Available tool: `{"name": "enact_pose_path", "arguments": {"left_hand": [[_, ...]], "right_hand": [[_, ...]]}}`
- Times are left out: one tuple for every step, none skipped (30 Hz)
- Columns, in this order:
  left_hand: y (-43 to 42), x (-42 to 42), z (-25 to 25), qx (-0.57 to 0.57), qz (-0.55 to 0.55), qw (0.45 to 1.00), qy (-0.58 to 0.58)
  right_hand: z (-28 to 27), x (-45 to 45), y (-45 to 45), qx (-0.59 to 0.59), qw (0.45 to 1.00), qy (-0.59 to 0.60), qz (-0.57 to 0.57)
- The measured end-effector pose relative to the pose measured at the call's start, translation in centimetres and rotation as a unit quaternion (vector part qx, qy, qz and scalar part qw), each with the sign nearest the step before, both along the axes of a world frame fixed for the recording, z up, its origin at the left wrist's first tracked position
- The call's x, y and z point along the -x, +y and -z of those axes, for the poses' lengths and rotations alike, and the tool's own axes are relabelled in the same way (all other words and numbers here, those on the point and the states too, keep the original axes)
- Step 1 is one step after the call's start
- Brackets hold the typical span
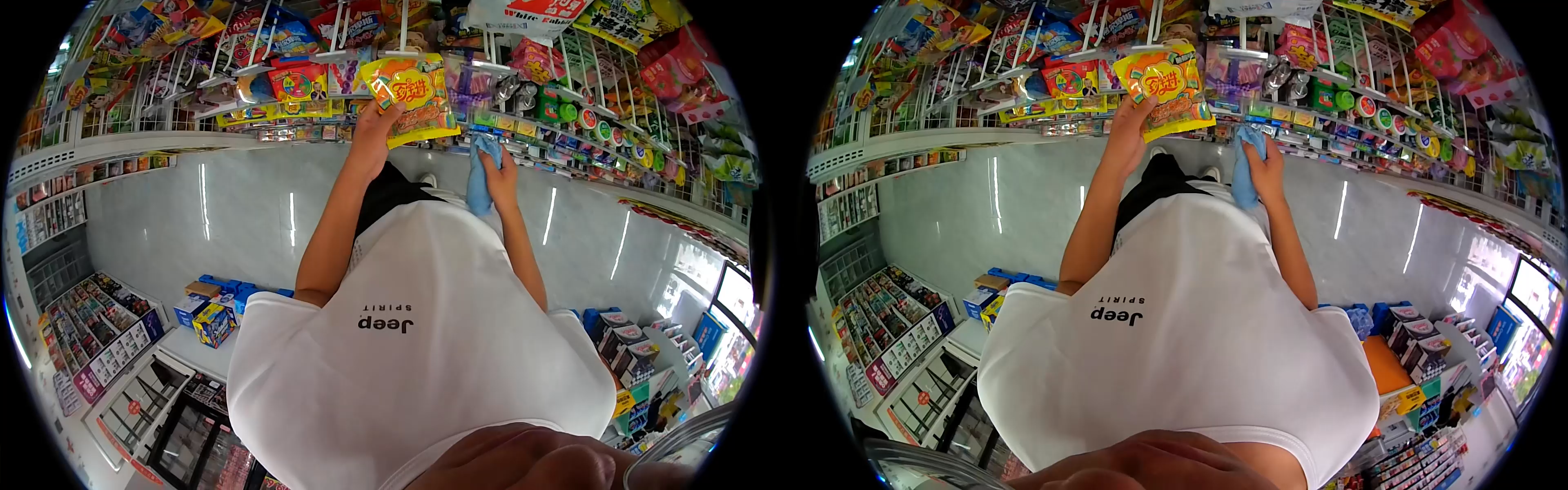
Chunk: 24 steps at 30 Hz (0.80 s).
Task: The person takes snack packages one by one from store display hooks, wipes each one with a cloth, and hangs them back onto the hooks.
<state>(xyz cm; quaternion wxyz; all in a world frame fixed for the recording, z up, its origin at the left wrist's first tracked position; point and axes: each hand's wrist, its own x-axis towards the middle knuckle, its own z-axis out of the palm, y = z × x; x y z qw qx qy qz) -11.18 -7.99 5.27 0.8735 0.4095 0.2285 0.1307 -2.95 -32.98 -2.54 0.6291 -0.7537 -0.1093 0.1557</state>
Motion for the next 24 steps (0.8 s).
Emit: {"name": "enact_pose_path", "arguments": {"left_hand": [[-0.2, 0.1, 0.1, 0.043, 0.003, 0.999, 0.009], [-0.5, 0.3, 0.8, 0.101, 0.019, 0.994, 0.022], [-0.7, 0.8, 2.2, 0.158, 0.034, 0.986, 0.035], [-1.0, 1.3, 3.3, 0.215, 0.048, 0.974, 0.049], [-1.3, 1.6, 4.4, 0.246, 0.060, 0.967, 0.035], [-1.8, 1.8, 5.1, 0.278, 0.072, 0.958, 0.022], [-2.2, 2.0, 5.9, 0.309, 0.084, 0.947, 0.009], [-2.6, 2.0, 6.6, 0.302, 0.078, 0.950, 0.002], [-2.8, 2.2, 7.1, 0.305, 0.069, 0.950, 0.016], [-3.0, 2.3, 7.5, 0.307, 0.059, 0.949, 0.028], [-3.0, 2.5, 7.8, 0.308, 0.049, 0.949, 0.040], [-3.0, 2.6, 7.7, 0.284, 0.049, 0.955, 0.065], [-3.0, 2.8, 7.7, 0.260, 0.049, 0.960, 0.089], [-3.0, 3.1, 7.7, 0.237, 0.048, 0.964, 0.114], [-3.0, 3.3, 7.3, 0.219, 0.058, 0.968, 0.111], [-3.0, 3.4, 7.0, 0.202, 0.067, 0.971, 0.109], [-3.1, 3.5, 6.7, 0.185, 0.075, 0.974, 0.106], [-3.2, 3.5, 6.3, 0.181, 0.078, 0.976, 0.095], [-3.4, 3.6, 5.8, 0.176, 0.082, 0.977, 0.085], [-3.5, 3.7, 5.3, 0.172, 0.086, 0.978, 0.076], [-3.8, 3.7, 4.3, 0.157, 0.086, 0.981, 0.078], [-4.3, 3.5, 3.4, 0.141, 0.087, 0.983, 0.078], [-4.7, 3.5, 2.8, 0.126, 0.090, 0.985, 0.081], [-4.6, 3.5, 3.7, 0.130, 0.115, 0.982, 0.069]], "right_hand": [[0.1, -0.1, 0.0, -0.003, 1.000, 0.006, 0.011], [0.1, -0.2, -0.2, -0.005, 1.000, 0.012, 0.023], [0.3, -0.3, -0.3, -0.007, 0.999, 0.017, 0.035], [0.6, -0.5, -0.5, -0.020, 0.998, 0.047, 0.047], [0.9, -0.5, -0.6, -0.024, 0.996, 0.064, 0.060], [0.4, -0.6, -0.6, -0.027, 0.994, 0.082, 0.073], [0.2, -0.5, -0.7, -0.031, 0.991, 0.101, 0.086], [0.6, -0.4, -0.9, -0.024, 0.990, 0.109, 0.087], [0.9, -0.2, -1.2, -0.027, 0.988, 0.123, 0.089], [1.0, 0.0, -1.4, -0.030, 0.986, 0.136, 0.090], [1.2, 0.1, -1.5, -0.034, 0.984, 0.147, 0.089], [1.2, 0.1, -1.7, -0.033, 0.983, 0.154, 0.091], [1.1, 0.2, -2.0, -0.031, 0.982, 0.161, 0.092], [1.1, 0.3, -2.1, -0.029, 0.981, 0.169, 0.092], [0.9, 0.4, -2.2, -0.029, 0.977, 0.181, 0.106], [0.7, 0.3, -2.2, -0.028, 0.974, 0.193, 0.119], [0.4, 0.2, -2.3, -0.027, 0.969, 0.205, 0.132], [0.5, 0.0, -2.3, -0.027, 0.973, 0.187, 0.132], [0.5, -0.4, -2.2, -0.028, 0.976, 0.170, 0.133], [0.5, -0.5, -2.1, -0.029, 0.979, 0.154, 0.133], [-0.6, -0.5, -1.9, -0.025, 0.984, 0.141, 0.109], [-2.4, -0.7, -1.4, -0.022, 0.988, 0.126, 0.087], [-3.9, -0.5, -1.0, -0.019, 0.991, 0.113, 0.066], [-5.0, 0.0, -0.5, 0.000, 0.997, 0.064, 0.043]]}}
